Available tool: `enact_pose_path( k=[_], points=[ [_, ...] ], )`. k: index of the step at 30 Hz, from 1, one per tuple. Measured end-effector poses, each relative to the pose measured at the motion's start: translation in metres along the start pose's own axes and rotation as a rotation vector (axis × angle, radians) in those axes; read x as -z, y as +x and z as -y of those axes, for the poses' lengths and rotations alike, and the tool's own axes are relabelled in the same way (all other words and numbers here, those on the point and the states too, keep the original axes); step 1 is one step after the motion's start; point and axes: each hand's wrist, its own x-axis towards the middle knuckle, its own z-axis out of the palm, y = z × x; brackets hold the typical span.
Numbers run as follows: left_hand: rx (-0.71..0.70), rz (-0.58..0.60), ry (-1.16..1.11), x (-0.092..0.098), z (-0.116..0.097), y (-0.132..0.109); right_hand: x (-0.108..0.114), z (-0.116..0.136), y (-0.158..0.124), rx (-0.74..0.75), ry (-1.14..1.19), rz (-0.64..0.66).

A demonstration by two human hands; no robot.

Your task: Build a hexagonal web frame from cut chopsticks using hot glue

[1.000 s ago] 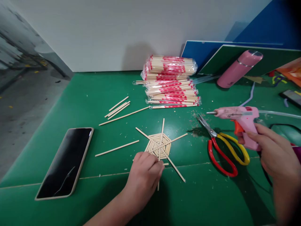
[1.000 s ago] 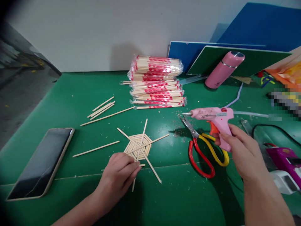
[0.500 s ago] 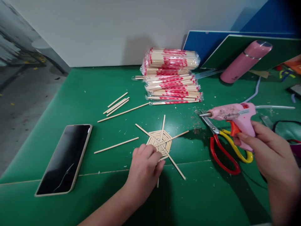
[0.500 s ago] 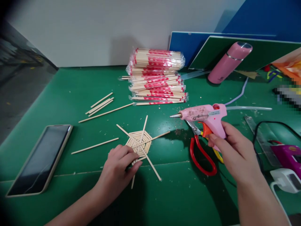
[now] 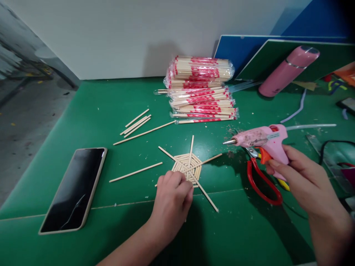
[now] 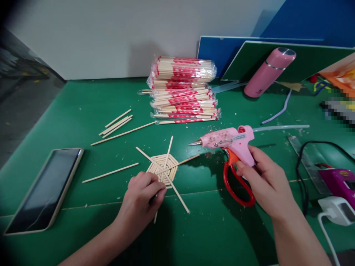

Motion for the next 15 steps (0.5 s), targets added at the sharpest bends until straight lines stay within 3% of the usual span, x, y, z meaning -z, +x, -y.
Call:
enact_pose_path(
  k=[15],
  points=[
    [0.012, -0.012, 0.022, -0.0023, -0.0019, -0.0020, -0.0049, -0.0005, -0.0055, -0.025, 0.016, 0.073]
  ],
)
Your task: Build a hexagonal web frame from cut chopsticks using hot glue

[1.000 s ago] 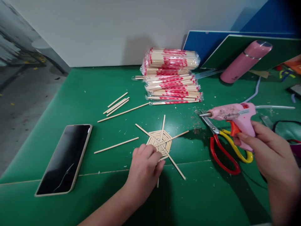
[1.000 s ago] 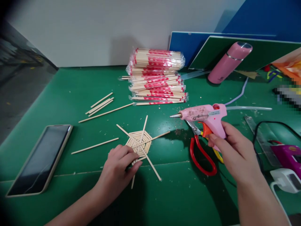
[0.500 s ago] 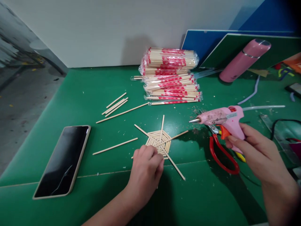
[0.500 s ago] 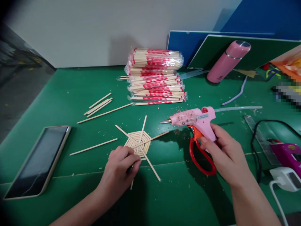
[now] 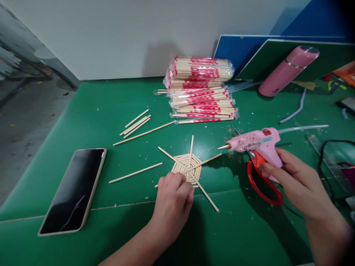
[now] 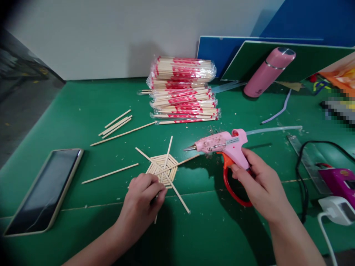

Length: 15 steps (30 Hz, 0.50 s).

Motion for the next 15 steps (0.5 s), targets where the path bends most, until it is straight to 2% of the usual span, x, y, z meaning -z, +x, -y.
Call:
enact_pose_path(
  k=[8, 15],
  points=[
    [-0.012, 0.000, -0.008, -0.0011, 0.0003, 0.0003, -0.0035, 0.0036, -0.0022, -0.005, 0.010, 0.056],
    [-0.030, -0.014, 0.012, -0.0018, 0.0012, -0.0008, -0.0044, 0.0008, -0.0064, 0.027, -0.039, 0.053]
  ],
)
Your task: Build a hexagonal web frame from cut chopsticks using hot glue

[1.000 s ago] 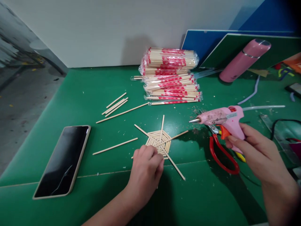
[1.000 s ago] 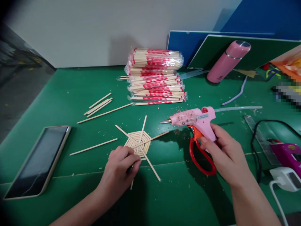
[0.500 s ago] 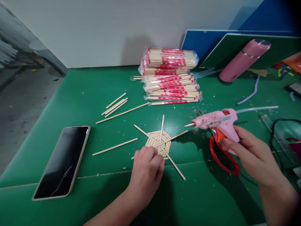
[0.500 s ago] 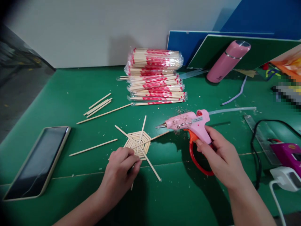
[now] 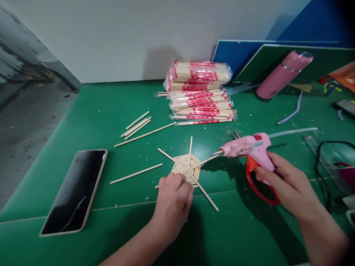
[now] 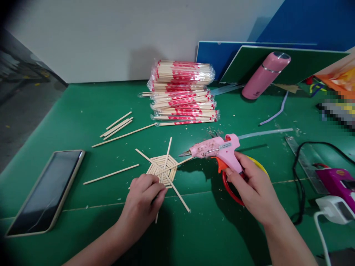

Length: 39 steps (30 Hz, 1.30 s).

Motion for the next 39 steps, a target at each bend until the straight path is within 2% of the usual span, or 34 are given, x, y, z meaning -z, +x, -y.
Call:
enact_pose_path(
  k=[7, 12, 15, 21, 24, 27, 28, 29, 31, 33, 36, 39],
  points=[
    [-0.022, -0.039, 0.002, -0.001, 0.000, -0.001, -0.004, -0.003, 0.009, -0.101, -0.056, -0.070],
    [0.001, -0.078, -0.016, 0.006, -0.003, -0.008, 0.007, -0.026, 0.030, -0.182, -0.321, -0.297],
    [-0.026, -0.107, -0.016, 0.007, -0.003, -0.017, 0.019, -0.044, 0.042, -0.217, -0.449, -0.383],
    [-0.150, -0.148, -0.004, -0.001, 0.002, -0.027, 0.034, -0.065, 0.057, -0.228, -0.612, -0.389],
    [-0.160, -0.120, -0.003, -0.001, 0.005, -0.025, 0.034, -0.055, 0.054, -0.191, -0.648, -0.459],
    [-0.173, -0.101, -0.014, 0.001, 0.007, -0.022, 0.015, -0.024, 0.033, -0.120, -0.623, -0.526],
    [-0.175, -0.106, -0.014, 0.001, 0.007, -0.020, 0.003, -0.010, 0.023, -0.053, -0.523, -0.493],
    [-0.176, -0.111, -0.012, 0.001, 0.008, -0.019, -0.010, 0.003, 0.011, 0.035, -0.419, -0.357],
    [-0.174, -0.110, -0.007, 0.001, 0.008, -0.016, -0.038, 0.027, -0.010, 0.203, -0.288, 0.037],
    [-0.170, -0.089, -0.006, 0.002, 0.008, -0.013, -0.063, 0.041, -0.025, 0.249, -0.350, 0.212],
    [-0.141, -0.016, 0.010, 0.005, 0.007, -0.008, -0.082, 0.047, -0.031, 0.252, -0.513, 0.285],
    [-0.096, 0.086, 0.050, 0.008, 0.004, -0.004, -0.085, 0.044, -0.028, 0.266, -0.585, 0.309]
  ],
)
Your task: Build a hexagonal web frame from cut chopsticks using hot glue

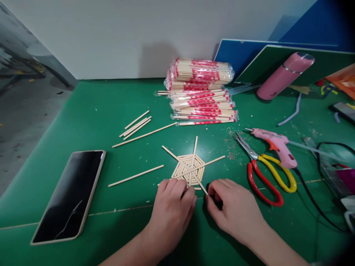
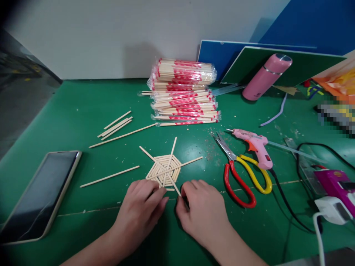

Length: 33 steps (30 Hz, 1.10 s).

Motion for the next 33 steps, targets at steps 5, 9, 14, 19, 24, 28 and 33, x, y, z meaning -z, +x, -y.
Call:
enact_pose_path(
  k=[5, 9, 14, 19, 24, 28, 33],
  points=[
    [0.021, 0.070, 0.060, 0.004, -0.004, 0.007, 0.001, -0.003, 0.002, 0.011, -0.005, 0.014],
    [0.004, 0.109, 0.070, 0.007, -0.006, 0.011, 0.002, -0.003, 0.002, 0.020, 0.010, 0.014],
    [0.001, 0.135, 0.053, 0.007, -0.007, 0.008, 0.008, -0.005, 0.007, 0.076, 0.122, -0.044],
    [0.002, 0.103, 0.064, 0.005, -0.007, 0.002, 0.013, -0.003, 0.014, 0.253, 0.153, 0.039],
    [-0.012, 0.069, 0.113, 0.005, -0.011, 0.003, 0.015, 0.000, 0.017, 0.319, 0.051, 0.102],
    [-0.028, 0.048, 0.128, 0.004, -0.011, 0.004, 0.015, 0.001, 0.016, 0.333, -0.007, 0.098],
    [-0.045, 0.012, 0.203, 0.002, -0.014, -0.003, 0.018, 0.002, 0.017, 0.358, -0.044, 0.109]
  ],
)
